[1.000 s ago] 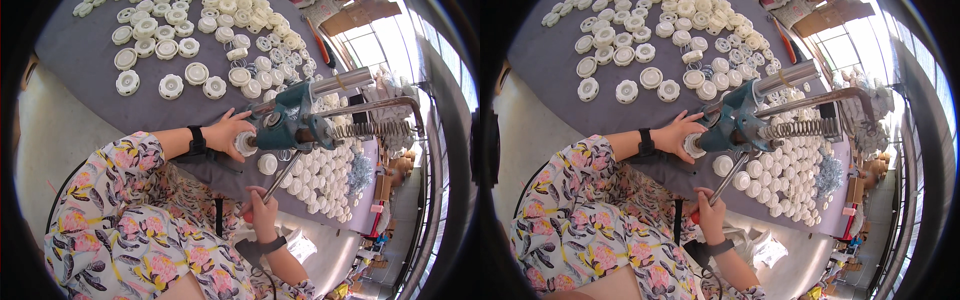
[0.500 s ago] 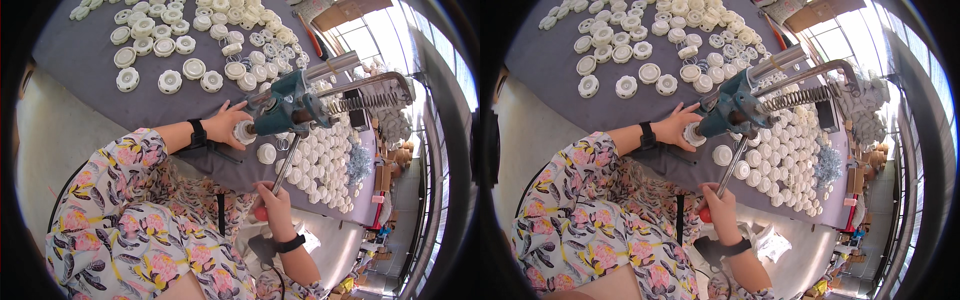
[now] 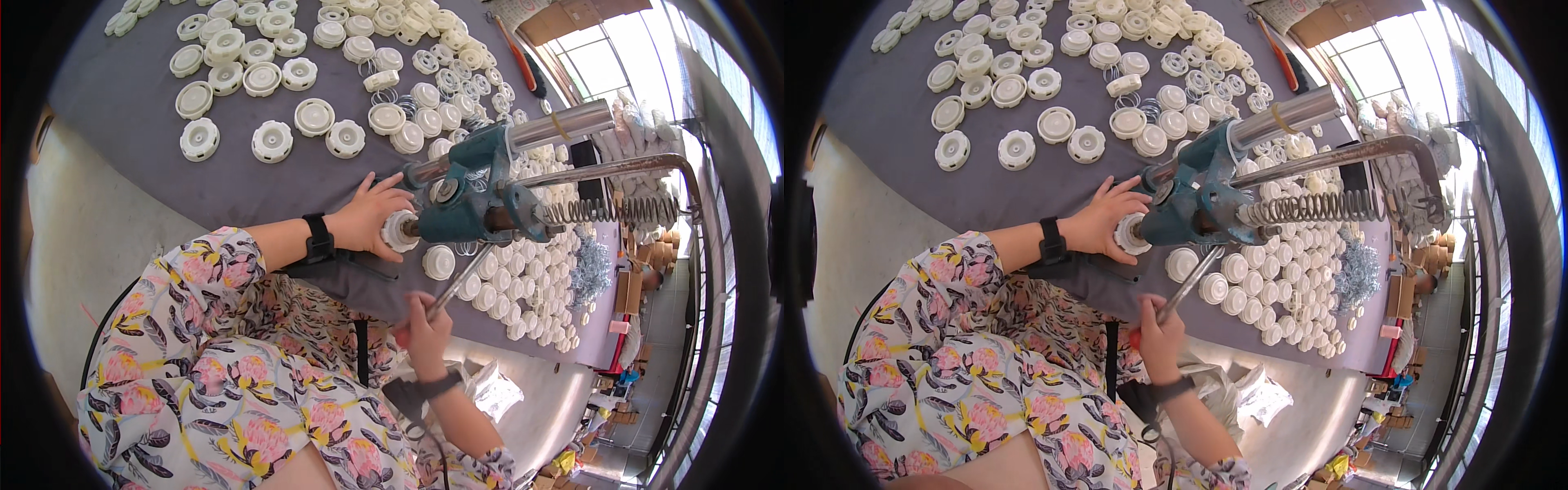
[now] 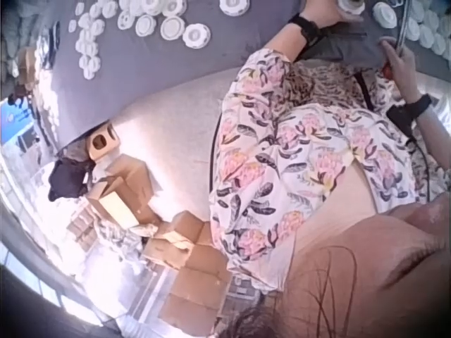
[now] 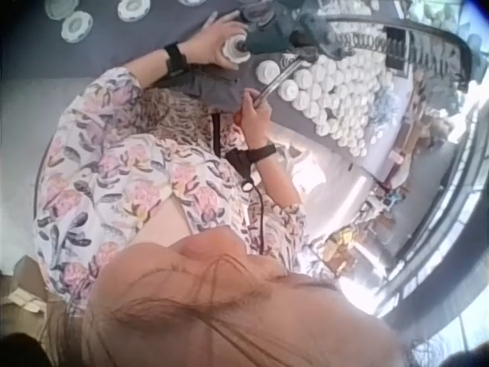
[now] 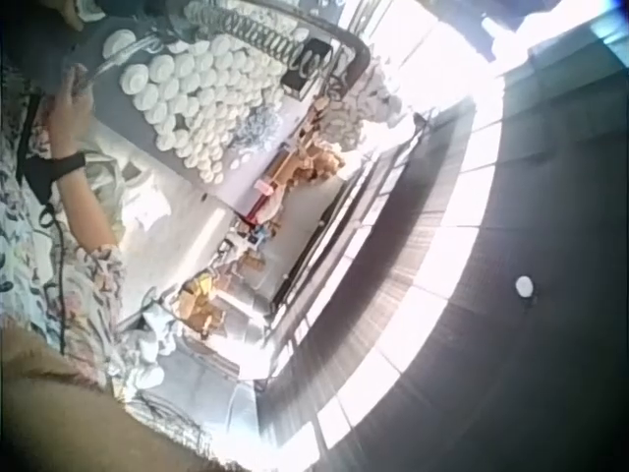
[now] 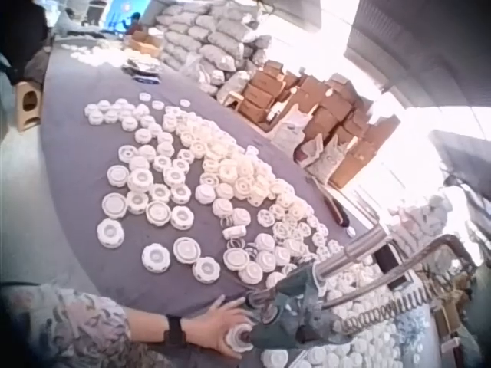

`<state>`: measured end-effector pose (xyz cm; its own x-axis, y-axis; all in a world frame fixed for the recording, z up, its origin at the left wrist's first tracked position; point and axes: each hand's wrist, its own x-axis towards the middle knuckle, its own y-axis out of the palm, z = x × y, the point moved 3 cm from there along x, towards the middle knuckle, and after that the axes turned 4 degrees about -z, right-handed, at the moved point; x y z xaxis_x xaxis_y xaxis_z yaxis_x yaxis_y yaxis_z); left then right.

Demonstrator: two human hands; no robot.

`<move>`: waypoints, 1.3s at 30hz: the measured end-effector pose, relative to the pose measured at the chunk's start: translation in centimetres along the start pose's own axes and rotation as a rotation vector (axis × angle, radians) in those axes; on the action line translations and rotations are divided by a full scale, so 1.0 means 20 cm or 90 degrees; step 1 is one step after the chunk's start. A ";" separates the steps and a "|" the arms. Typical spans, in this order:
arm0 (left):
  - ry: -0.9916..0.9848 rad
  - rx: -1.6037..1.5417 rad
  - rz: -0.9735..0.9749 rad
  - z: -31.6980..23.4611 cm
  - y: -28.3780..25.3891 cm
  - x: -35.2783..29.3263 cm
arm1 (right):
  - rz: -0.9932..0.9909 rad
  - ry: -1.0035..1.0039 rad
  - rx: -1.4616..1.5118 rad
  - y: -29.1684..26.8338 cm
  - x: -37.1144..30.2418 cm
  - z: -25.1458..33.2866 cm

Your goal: The person picks up a white plastic cap and a metal ring, fits them together, and places the assembly into a manual press. They pull the lever to join the components and then set the finished cap aside in a separate group.

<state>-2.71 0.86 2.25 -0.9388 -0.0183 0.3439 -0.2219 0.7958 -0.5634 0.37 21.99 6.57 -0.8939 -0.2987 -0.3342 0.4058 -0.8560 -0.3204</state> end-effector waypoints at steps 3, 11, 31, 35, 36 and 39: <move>0.002 -0.001 -0.019 0.02 0.04 0.05 | -0.071 -0.080 0.049 0.06 0.19 -0.07; 0.022 0.018 -0.046 0.02 0.04 -0.04 | -0.070 -0.139 0.131 0.00 0.00 -0.03; -0.449 0.467 -0.188 0.24 -0.88 -0.48 | -0.118 -0.669 0.330 -0.37 0.02 1.10; -0.413 0.480 -0.170 0.28 -0.80 -0.45 | -0.144 -0.667 0.361 -0.38 0.03 1.11; -0.380 0.473 -0.176 0.33 -0.75 -0.39 | -0.145 -0.667 0.361 -0.38 0.04 1.10; -0.401 0.412 -0.188 0.50 -0.79 -0.16 | -0.122 -0.680 0.373 -0.37 0.04 1.12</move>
<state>1.25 -17.80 2.53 -0.7486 -0.6388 0.1775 -0.3992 0.2205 -0.8900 -7.57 18.58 28.58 -0.7487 -0.1069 0.6542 0.3498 -0.9021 0.2529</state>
